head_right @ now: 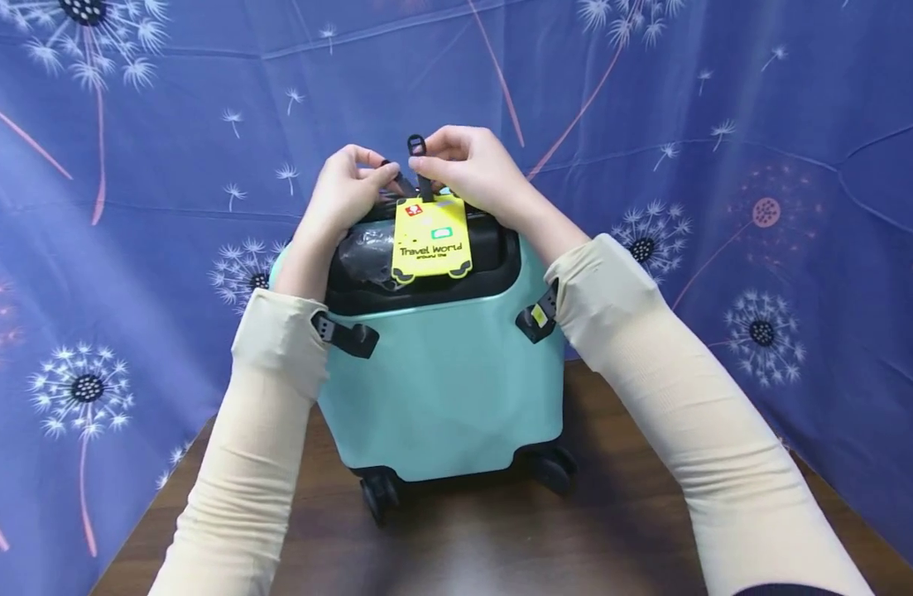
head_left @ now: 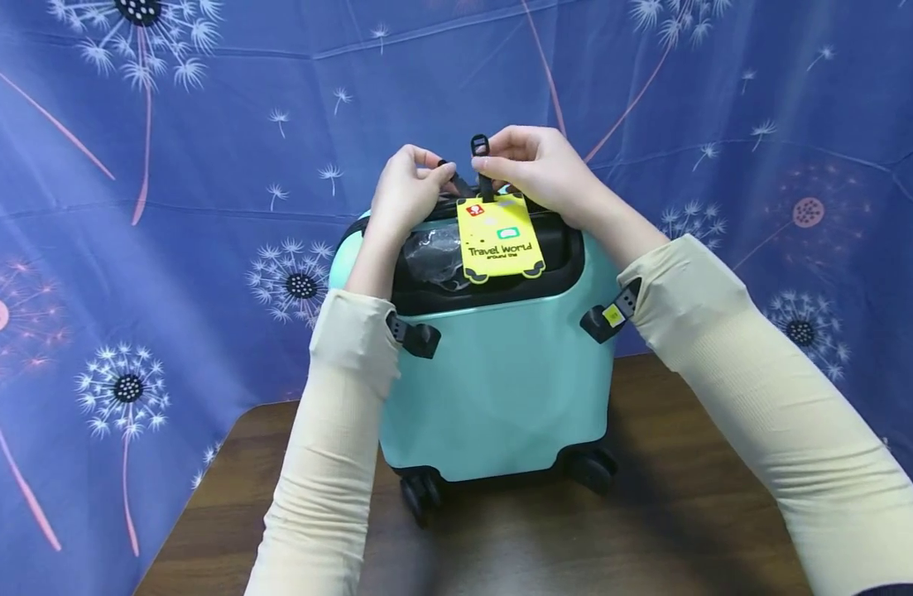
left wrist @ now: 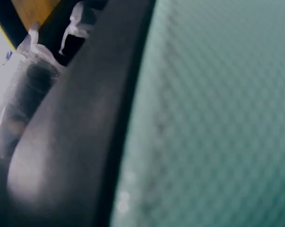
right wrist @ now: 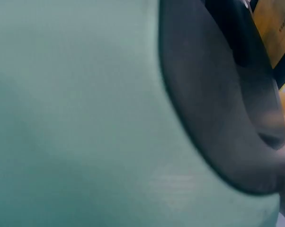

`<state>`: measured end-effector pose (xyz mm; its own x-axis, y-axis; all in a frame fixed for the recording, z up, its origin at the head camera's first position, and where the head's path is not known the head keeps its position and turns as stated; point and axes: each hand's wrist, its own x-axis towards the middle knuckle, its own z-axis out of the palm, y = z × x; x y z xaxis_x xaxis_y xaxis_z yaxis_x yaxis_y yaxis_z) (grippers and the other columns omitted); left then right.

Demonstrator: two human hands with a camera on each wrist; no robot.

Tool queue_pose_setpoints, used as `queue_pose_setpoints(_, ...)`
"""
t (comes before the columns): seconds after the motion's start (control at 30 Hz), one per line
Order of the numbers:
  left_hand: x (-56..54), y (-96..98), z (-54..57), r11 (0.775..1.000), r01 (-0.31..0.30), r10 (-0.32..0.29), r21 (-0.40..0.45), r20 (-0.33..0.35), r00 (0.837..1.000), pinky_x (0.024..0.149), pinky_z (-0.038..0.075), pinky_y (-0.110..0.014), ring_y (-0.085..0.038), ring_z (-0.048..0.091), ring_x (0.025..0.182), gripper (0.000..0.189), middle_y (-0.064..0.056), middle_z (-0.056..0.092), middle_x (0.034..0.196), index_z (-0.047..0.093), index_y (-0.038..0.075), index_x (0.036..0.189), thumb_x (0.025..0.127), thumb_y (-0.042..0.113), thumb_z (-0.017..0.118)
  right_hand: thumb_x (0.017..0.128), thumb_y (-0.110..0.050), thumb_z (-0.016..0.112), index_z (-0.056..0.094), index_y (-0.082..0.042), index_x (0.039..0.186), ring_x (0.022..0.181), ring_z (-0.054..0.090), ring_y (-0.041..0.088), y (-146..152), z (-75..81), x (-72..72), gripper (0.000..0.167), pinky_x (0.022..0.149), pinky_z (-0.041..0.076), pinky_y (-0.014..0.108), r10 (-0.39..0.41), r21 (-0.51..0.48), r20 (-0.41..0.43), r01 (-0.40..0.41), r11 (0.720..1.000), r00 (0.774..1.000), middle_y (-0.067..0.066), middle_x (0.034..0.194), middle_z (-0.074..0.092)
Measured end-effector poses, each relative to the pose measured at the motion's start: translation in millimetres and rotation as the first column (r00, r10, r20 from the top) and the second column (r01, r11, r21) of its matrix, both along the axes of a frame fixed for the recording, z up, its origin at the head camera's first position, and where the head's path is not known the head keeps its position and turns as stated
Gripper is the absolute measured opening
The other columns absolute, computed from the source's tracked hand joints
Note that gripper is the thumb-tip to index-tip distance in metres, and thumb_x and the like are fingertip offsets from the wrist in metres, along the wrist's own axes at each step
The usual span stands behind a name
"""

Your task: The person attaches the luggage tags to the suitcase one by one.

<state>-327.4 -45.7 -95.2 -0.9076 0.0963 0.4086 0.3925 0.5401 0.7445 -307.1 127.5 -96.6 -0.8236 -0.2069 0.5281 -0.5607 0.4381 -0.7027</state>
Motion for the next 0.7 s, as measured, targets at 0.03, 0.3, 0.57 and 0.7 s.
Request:
queue_pose_setpoints(0.03,1.4,0.6,0.3,1.000,-0.017,0.017,-0.011,0.000,1.000,0.070,0.040,-0.019,-0.007,0.063,0.089,0.026,-0.004,0.073,0.098,0.051,0.011,0.114,0.096,0.029,0.053,0.090,-0.027,0.063,0.062,-0.011,0.105,0.084,0.057,0.011,-0.7,1.5,0.3,0.022,0.076,0.042,0.028,-0.010,0.013,-0.001,0.010,1.000,1.000,-0.006,0.086,0.064)
queue_pose_setpoints(0.3,6.4,-2.6,-0.6,0.999,0.026,-0.026,-0.022,0.010,1.000,0.082,0.046,-0.023,-0.010,0.064,0.097,0.043,-0.004,0.071,0.104,0.050,0.012,0.124,0.088,0.030,0.066,0.089,-0.021,0.064,0.066,-0.009,0.097,0.080,0.055,0.017,-6.6,-0.1,-2.9,0.015,0.075,0.043,0.028,0.051,-0.063,-0.070,-0.055,0.997,0.996,-0.004,0.083,0.061)
queue_pose_setpoints(0.57,4.1,-3.7,-2.0,0.997,0.077,-0.076,0.016,-0.061,0.995,0.082,0.050,-0.022,-0.014,0.067,0.096,0.032,-0.011,0.071,0.104,0.067,0.004,0.110,0.083,0.021,0.071,0.088,-0.015,0.065,0.059,-0.009,0.112,0.077,0.060,0.013,-1.4,-6.1,-7.5,0.025,0.075,0.048,0.027,0.106,-0.113,-0.077,-0.115,0.987,0.991,-0.005,0.083,0.064)
queue_pose_setpoints(0.7,2.8,-3.3,-3.4,0.993,0.102,-0.096,0.055,-0.097,0.991,0.078,0.051,-0.023,-0.015,0.067,0.086,0.022,-0.011,0.071,0.098,0.069,0.002,0.100,0.085,0.018,0.070,0.089,-0.015,0.064,0.056,-0.010,0.120,0.074,0.059,0.014,-0.5,-6.5,-8.1,0.033,0.074,0.049,0.025,0.092,-0.121,-0.089,-0.102,0.987,0.992,-0.004,0.082,0.065)
